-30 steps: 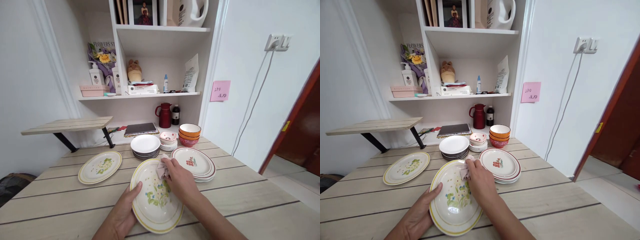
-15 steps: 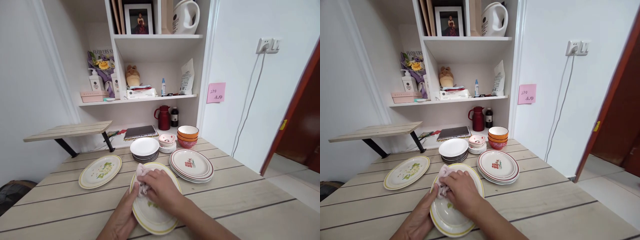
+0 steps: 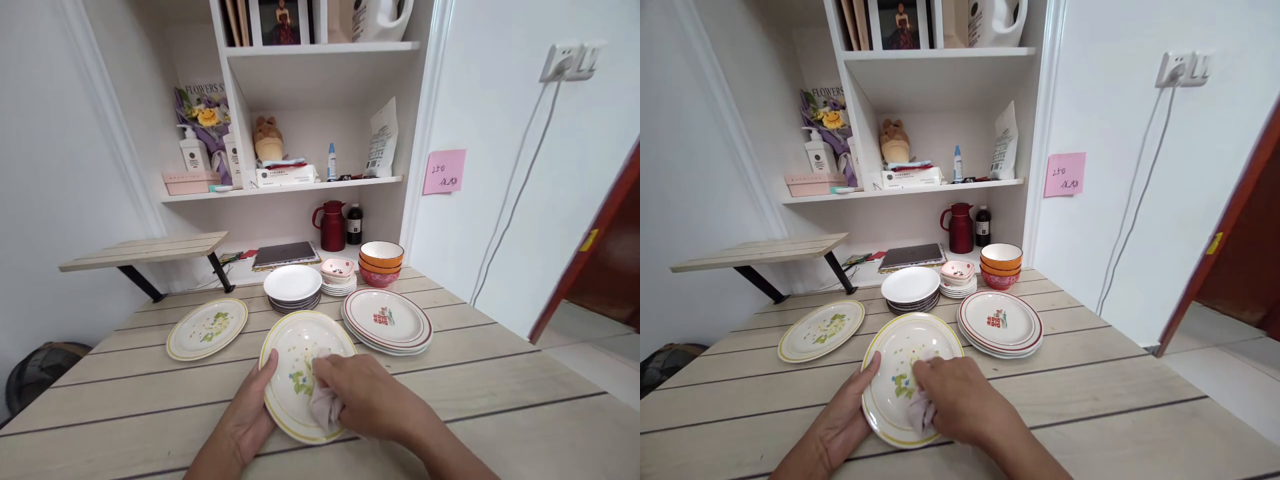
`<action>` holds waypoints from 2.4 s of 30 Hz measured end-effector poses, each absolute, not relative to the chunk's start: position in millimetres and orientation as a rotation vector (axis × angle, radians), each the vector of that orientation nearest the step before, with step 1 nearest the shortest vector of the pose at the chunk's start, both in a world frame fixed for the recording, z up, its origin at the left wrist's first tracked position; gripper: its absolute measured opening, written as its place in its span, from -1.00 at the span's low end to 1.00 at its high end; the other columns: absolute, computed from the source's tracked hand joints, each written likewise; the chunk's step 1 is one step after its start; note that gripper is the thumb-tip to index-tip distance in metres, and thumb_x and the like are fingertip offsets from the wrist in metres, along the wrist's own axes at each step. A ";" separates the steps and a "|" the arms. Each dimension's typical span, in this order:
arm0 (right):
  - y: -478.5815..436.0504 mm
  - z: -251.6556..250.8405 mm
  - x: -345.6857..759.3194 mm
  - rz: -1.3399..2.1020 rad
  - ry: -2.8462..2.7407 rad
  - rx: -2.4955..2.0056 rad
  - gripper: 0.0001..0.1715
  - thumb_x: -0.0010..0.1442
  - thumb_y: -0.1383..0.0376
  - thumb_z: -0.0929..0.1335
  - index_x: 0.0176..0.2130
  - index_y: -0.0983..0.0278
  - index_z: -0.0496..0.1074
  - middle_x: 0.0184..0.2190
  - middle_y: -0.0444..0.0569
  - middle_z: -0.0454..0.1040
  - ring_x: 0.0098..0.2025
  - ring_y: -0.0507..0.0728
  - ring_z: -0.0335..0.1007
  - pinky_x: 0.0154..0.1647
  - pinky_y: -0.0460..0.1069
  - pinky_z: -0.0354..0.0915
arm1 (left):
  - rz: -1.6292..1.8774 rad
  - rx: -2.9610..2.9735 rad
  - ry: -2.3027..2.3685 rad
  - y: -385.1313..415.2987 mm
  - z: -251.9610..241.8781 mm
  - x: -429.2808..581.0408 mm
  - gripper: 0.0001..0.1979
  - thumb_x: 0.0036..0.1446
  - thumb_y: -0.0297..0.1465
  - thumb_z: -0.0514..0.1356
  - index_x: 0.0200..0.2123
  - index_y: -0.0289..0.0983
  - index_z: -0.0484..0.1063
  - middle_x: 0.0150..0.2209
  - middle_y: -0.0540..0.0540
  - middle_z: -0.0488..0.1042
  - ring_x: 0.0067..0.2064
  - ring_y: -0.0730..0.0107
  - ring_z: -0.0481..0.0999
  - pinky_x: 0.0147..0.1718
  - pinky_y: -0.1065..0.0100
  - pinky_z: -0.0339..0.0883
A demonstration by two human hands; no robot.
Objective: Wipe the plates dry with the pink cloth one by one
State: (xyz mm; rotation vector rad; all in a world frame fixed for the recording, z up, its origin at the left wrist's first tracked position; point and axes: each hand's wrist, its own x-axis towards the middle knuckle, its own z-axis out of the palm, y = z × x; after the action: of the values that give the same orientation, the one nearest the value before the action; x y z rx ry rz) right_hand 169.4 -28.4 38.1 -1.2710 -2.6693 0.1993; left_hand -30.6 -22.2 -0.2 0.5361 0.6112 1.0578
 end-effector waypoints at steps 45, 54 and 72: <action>-13.7 30.3 172.5 0.168 -2.567 -1.452 -0.79 0.00 0.35 0.30 -0.27 0.19 0.34 -0.33 -0.12 0.45 -0.36 0.10 0.34 -0.44 -0.03 -0.05 | 1.047 0.454 0.549 -15.3 -7.1 -29.1 -0.37 0.15 -0.26 0.19 0.25 -0.32 0.13 0.03 -0.34 0.47 0.03 0.02 0.49 0.10 0.06 0.22; -13.1 19.1 117.7 0.166 -2.467 -1.203 -0.34 0.12 0.39 0.26 0.19 0.02 0.18 -0.08 -0.01 0.33 -0.12 0.16 0.29 -0.15 0.01 0.15 | 0.986 0.443 0.435 -13.3 -8.6 -28.8 -0.38 0.19 -0.10 0.08 0.22 -0.33 0.18 0.04 -0.31 0.47 0.06 0.04 0.46 0.14 0.08 0.17; -23.6 37.3 174.8 0.236 -2.629 -1.508 -0.72 -0.12 0.36 0.33 -0.29 0.19 0.33 -0.38 -0.09 0.47 -0.37 0.15 0.38 -0.50 -0.02 -0.15 | 1.024 0.470 0.548 -14.7 -9.7 -30.2 -0.36 0.15 -0.22 0.19 0.23 -0.37 0.16 0.01 -0.38 0.49 0.02 -0.02 0.49 0.09 0.02 0.23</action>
State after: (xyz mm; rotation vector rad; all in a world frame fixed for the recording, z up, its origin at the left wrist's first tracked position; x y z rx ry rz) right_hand 174.8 -23.6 37.3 -1.5078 -2.6292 0.2355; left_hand -30.2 -14.7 -9.7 0.4702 0.5483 1.0238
